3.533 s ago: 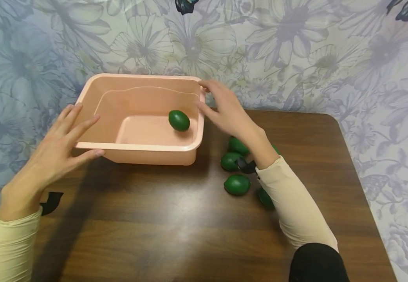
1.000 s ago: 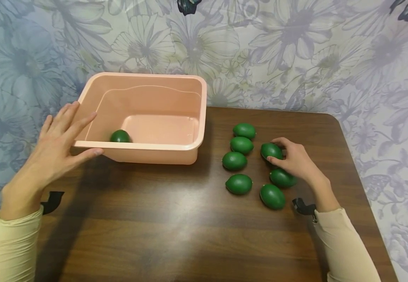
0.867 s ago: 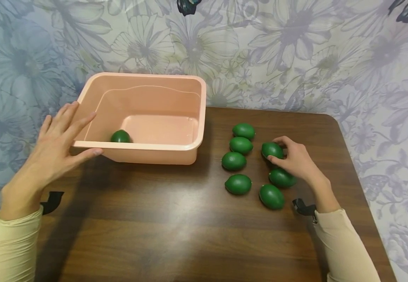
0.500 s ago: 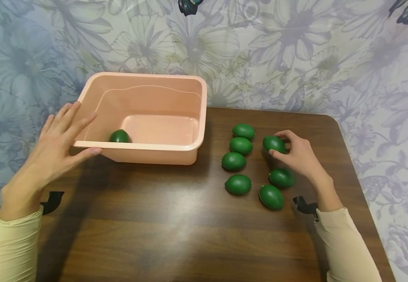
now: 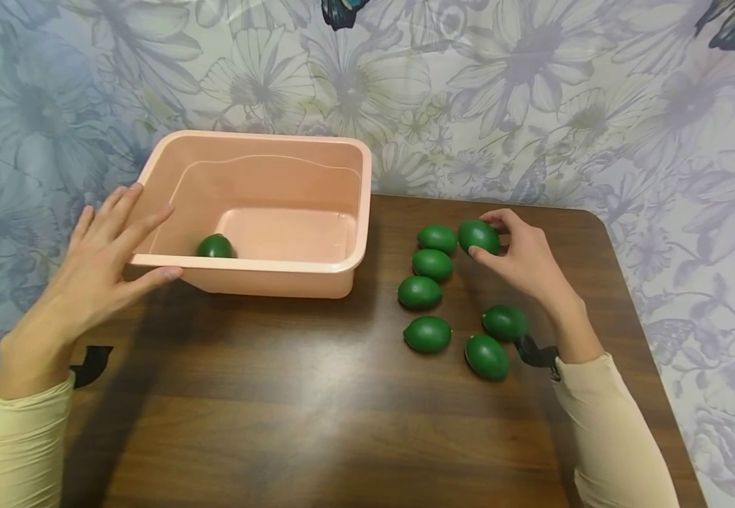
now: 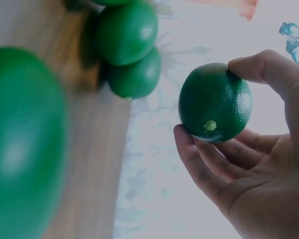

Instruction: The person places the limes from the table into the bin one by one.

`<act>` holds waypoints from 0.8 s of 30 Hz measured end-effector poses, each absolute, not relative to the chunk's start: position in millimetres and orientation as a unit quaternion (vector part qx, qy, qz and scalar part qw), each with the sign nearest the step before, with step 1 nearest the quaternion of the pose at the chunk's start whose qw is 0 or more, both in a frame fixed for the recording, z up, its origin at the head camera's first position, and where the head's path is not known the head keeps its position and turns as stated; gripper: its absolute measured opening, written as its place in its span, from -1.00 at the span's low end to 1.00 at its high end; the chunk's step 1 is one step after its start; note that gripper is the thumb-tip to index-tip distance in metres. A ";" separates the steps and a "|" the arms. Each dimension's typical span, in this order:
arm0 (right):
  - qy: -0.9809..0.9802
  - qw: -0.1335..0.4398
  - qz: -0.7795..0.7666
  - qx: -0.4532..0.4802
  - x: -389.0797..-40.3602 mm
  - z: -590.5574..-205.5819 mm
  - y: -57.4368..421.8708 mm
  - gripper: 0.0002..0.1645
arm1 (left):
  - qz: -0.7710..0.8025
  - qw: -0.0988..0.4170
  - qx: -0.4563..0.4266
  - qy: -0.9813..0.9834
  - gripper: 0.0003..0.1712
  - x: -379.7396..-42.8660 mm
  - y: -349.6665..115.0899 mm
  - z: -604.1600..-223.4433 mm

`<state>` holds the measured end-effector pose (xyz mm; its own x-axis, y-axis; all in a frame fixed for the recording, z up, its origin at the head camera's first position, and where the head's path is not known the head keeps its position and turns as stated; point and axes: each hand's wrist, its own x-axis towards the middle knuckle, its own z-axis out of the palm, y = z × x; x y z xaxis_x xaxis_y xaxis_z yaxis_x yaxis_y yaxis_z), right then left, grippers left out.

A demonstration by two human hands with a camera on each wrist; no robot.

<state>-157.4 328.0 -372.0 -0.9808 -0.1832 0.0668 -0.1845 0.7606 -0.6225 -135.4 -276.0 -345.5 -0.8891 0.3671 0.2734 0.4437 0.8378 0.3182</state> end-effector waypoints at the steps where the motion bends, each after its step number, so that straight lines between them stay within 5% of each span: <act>1: -0.938 0.004 0.331 0.100 -159.1 -369.5 325.4 -0.33 | -0.190 0.102 -0.213 -0.953 0.00 -135.3 -275.9 -345.6; 24: -0.917 0.074 0.364 0.145 -189.9 -328.7 267.7 -0.34 | -0.216 0.105 -0.218 -0.946 0.01 -130.7 -275.2 -345.7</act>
<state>-189.9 267.7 -328.7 -0.9472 -0.2114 0.2412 -0.3192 0.6930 -0.6464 -130.7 -275.2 -345.7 -0.8832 0.3662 0.2930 0.4570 0.8120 0.3630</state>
